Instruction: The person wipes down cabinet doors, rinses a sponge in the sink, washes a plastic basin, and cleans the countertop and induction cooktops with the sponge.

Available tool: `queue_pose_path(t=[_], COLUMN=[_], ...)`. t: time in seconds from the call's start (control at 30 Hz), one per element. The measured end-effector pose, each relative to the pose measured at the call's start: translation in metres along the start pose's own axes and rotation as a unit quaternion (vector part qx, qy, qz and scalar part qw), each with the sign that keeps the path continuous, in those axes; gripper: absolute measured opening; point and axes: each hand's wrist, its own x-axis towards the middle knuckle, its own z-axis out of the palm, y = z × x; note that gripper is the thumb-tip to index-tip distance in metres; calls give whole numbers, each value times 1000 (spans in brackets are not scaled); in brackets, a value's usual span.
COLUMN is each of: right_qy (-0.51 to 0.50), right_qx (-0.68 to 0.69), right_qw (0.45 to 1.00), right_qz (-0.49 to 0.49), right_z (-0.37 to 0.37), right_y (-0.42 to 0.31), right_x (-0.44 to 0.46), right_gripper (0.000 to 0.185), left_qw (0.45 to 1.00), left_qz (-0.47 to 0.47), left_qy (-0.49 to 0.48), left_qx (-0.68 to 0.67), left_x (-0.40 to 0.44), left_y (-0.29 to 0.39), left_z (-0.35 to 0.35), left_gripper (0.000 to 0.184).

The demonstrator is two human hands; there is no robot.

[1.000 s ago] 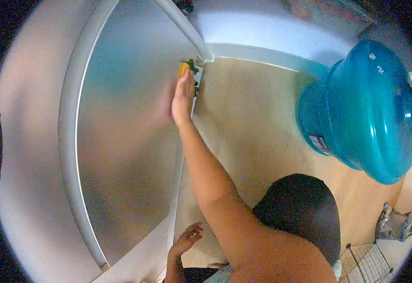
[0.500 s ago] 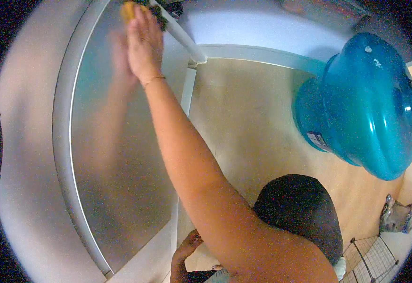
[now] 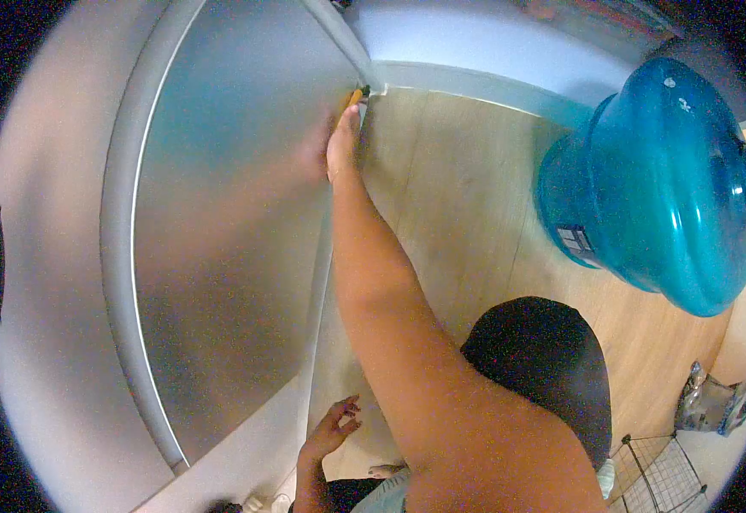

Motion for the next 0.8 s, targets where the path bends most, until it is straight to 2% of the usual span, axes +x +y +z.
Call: queue_pose_path(t=[0.1,0.27,0.4,0.43,0.47,0.5,0.57,0.63,0.7,0.77,0.8], right_qy=[16,9,-35,-51,13,-42,-91,-116,-143,-213,-215], right_qx=[-2,-45,-129,-142,-65,60,190,172,159,127,123], right_qw=[1000,998,986,982,996,987,949,940,928,906,906], right_qz=[9,42,99,112,64,145,236,273,306,343,343], right_z=[-2,-24,-58,-64,-78,-99,-120,-139,-146,-148,-149], right_y=[17,77,132,123,115,117,91,78,62,45,44], right_x=[-32,-85,-122,-130,-139,-136,-139,-131,-127,-125,-122], right_gripper=[71,65,62,61,57,59,62,64,65,67,67], left_qw=[1000,996,997,996,994,996,986,973,991,989,977], left_qz=[2,74,58,46,28,18,72,160,113,116,145], left_qy=[2,10,20,15,8,6,-10,3,27,87,154], left_qx=[-9,52,48,77,102,91,151,168,72,27,-29], left_x=[-5,-7,-8,-8,-10,-9,-2,17,43,63,82], left_y=[9,7,28,34,37,40,44,49,57,78,81], left_z=[-2,-6,-9,-11,-11,-12,-15,-23,-26,-26,-21], left_gripper=[51,51,52,52,53,53,50,47,45,45,46])
